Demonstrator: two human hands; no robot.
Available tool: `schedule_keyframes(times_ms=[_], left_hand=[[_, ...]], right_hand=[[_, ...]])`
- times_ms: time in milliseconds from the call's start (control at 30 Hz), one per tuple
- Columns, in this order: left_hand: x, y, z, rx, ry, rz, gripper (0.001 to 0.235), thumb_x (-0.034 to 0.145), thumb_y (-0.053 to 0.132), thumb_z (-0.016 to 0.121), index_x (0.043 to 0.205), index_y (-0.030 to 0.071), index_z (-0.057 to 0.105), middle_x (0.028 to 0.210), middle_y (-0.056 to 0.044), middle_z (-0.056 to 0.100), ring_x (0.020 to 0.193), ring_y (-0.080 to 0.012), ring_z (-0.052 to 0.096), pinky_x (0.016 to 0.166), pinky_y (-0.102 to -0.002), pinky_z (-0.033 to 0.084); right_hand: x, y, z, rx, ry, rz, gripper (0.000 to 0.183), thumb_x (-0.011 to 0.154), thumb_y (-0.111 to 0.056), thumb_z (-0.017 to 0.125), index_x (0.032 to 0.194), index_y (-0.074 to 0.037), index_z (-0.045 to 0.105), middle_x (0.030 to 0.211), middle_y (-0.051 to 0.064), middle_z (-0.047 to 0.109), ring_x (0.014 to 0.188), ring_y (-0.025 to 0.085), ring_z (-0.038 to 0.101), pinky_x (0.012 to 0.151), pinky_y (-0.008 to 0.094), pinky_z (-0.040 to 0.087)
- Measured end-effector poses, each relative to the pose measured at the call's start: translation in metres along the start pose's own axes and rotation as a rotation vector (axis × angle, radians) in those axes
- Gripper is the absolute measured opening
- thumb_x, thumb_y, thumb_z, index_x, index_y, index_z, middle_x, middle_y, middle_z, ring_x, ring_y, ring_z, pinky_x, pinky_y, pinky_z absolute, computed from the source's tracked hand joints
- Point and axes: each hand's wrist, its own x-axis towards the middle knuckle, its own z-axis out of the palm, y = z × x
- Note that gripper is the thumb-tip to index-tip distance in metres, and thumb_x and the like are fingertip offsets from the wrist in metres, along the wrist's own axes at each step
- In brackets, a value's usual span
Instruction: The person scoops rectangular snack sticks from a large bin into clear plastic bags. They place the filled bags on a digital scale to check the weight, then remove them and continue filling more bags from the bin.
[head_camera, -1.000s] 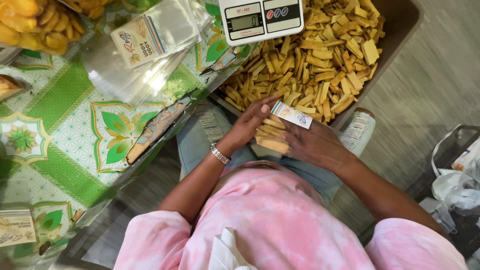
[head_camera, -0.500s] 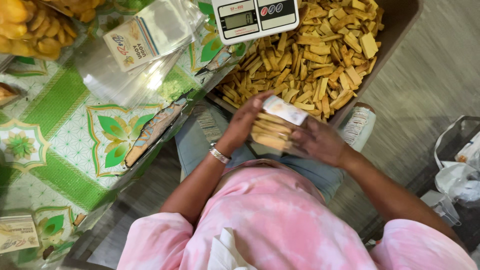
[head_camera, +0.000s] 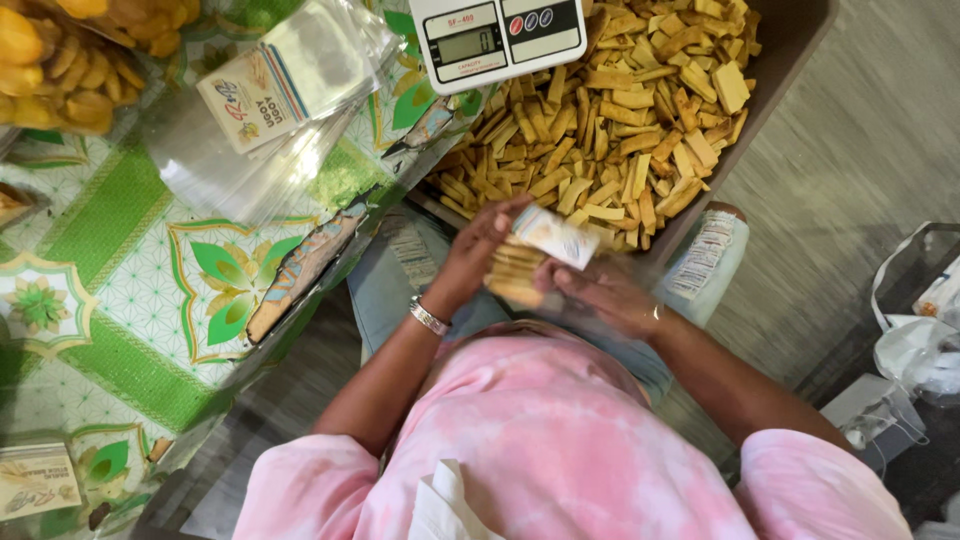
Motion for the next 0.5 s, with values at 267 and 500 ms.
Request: schedule_keyframes(times_ms=[267, 500], left_hand=[[-0.010, 0.008, -0.059, -0.249, 0.152, -0.088, 0.070, 0.099, 0.056, 0.049, 0.150, 0.007, 0.047, 0.138, -0.013, 0.062, 0.112, -0.0230, 0.069, 0.094, -0.035, 0.059], [-0.013, 0.009, -0.054, -0.253, 0.187, -0.004, 0.074, 0.102, 0.057, 0.052, 0.152, 0.002, 0.047, 0.146, -0.013, 0.057, 0.125, -0.0203, 0.061, 0.103, -0.035, 0.053]], right_hand=[[-0.003, -0.059, -0.102, -0.210, -0.369, -0.116, 0.024, 0.103, -0.029, 0.059, 0.119, -0.015, 0.070, 0.122, 0.007, 0.071, 0.124, 0.022, 0.067, 0.107, 0.039, 0.053], [0.146, -0.029, -0.184, -1.023, 0.664, -0.243, 0.038, 0.097, -0.003, 0.061, 0.135, -0.003, 0.067, 0.133, 0.021, 0.066, 0.118, 0.035, 0.064, 0.099, 0.043, 0.053]])
